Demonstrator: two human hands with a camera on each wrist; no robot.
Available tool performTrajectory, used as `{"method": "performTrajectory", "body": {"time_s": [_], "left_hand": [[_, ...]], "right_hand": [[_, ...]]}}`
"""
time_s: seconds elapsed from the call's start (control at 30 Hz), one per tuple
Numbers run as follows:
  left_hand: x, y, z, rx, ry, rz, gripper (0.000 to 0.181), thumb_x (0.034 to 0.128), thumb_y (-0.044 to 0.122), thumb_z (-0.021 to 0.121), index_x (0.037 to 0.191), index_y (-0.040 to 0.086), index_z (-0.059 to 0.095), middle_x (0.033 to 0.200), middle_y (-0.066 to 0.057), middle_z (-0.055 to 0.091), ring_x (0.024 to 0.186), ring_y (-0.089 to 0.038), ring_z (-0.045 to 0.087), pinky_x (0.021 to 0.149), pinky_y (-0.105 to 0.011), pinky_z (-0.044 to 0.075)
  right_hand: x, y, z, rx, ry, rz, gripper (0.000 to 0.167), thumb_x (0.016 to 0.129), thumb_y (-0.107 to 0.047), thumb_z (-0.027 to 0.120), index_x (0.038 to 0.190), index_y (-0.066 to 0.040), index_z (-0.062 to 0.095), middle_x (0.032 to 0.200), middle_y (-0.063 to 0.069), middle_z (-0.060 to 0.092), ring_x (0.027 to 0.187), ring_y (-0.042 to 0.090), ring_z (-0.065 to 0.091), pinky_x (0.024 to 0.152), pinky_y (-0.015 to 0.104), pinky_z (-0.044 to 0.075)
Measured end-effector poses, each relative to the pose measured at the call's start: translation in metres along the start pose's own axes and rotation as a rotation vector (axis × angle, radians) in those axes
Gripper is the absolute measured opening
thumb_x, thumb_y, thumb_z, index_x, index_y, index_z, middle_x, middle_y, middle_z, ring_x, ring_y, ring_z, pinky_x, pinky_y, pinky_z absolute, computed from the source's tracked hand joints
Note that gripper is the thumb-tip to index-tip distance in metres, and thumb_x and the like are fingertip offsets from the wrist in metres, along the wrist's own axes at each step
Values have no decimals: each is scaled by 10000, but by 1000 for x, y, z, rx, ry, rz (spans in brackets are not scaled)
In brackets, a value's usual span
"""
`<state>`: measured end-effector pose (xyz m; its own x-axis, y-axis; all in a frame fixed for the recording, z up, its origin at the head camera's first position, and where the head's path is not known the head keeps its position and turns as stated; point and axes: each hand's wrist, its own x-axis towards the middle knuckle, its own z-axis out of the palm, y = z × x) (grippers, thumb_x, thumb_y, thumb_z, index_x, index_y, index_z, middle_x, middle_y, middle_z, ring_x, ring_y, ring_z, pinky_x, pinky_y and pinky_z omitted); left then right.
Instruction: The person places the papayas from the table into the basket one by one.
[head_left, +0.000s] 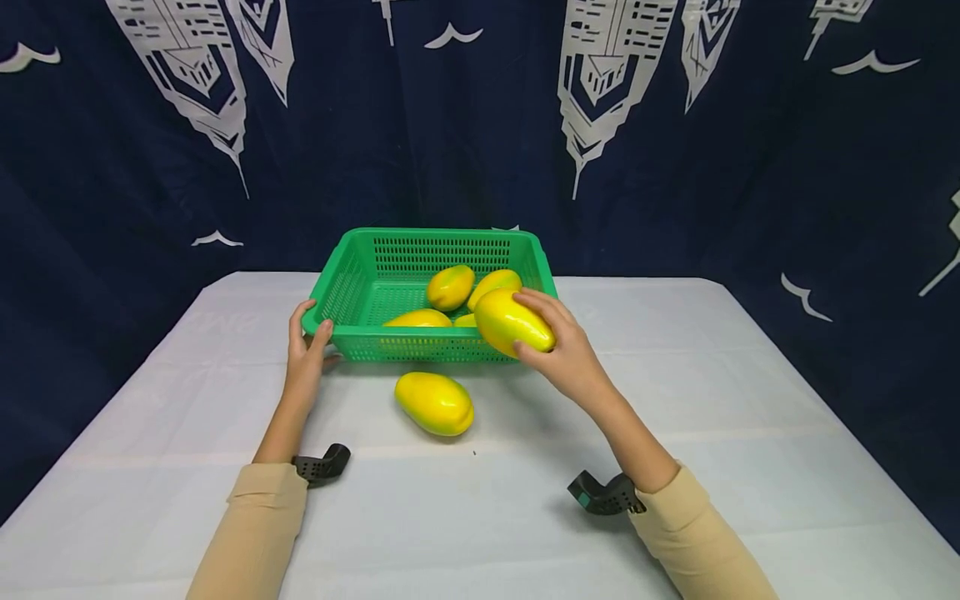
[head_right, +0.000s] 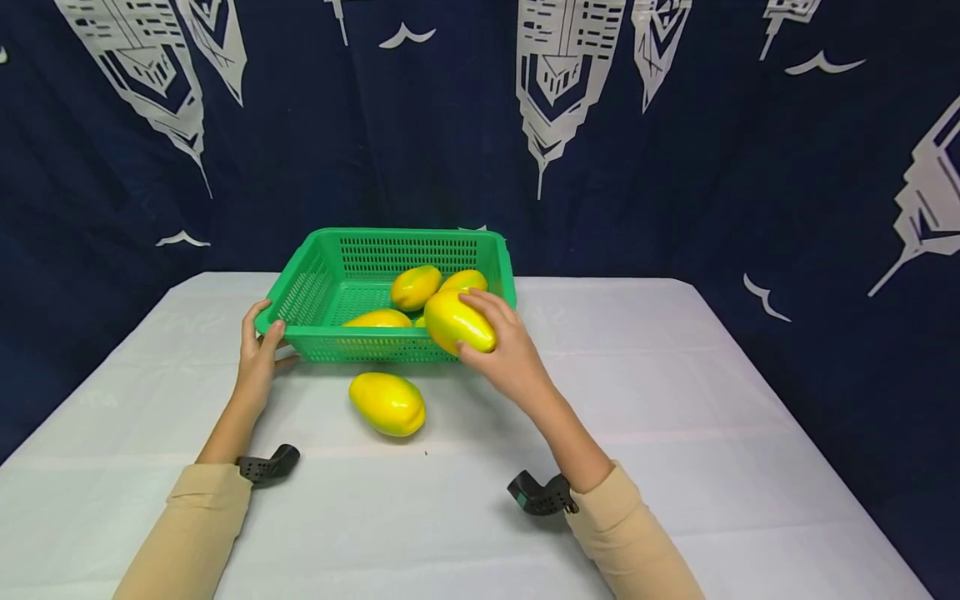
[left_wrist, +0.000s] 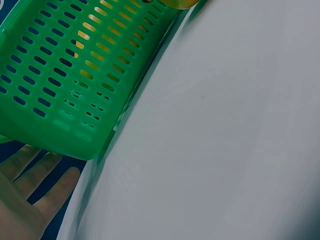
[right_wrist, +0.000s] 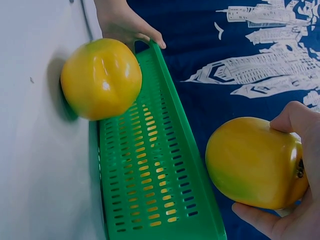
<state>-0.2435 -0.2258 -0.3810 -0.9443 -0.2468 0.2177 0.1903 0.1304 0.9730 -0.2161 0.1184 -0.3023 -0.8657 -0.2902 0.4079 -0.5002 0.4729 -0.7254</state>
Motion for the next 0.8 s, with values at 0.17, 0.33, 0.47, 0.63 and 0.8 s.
{"method": "performTrajectory", "body": {"time_s": [0.17,0.33,0.47,0.63,0.8], "left_hand": [[0,2,0,14,0,3,524,954,389,403,1418,303,175,1275,-85,387,942,-4,506,783,-331,483],[0,1,0,21,-3,5,524,957,387,393,1421,303,166,1296,-109,383,945,-1,503,786,-332,481],[0,0,0,7,-7,3,526,954,386,404,1419,297,175,1290,-100,381,940,-10,504,772,-311,488],[-1,0,-1,-3,-14,-2,537,952,383,410,1422,293,167,1307,-124,368,943,-8,503,781,-317,483],[-1,2,-1,12,-8,0,534,955,386,398,1425,301,157,1307,-128,375,950,-3,500,794,-337,477]], "right_hand": [[4,5,-3,14,22,5,547,799,-116,607,1319,-191,457,1409,-2,375,1238,232,398,893,423,406],[10,10,-5,17,23,31,553,805,-129,601,1330,-198,442,1418,-2,360,1242,242,395,908,441,406],[15,12,-6,15,29,50,556,804,-145,605,1331,-200,439,1420,2,354,1251,244,389,918,447,402],[23,17,-7,5,29,68,553,803,-157,600,1331,-200,439,1422,18,350,1225,251,407,904,432,408],[32,22,-9,8,19,101,550,817,-168,585,1342,-209,423,1419,30,343,1170,257,427,891,423,417]]}}
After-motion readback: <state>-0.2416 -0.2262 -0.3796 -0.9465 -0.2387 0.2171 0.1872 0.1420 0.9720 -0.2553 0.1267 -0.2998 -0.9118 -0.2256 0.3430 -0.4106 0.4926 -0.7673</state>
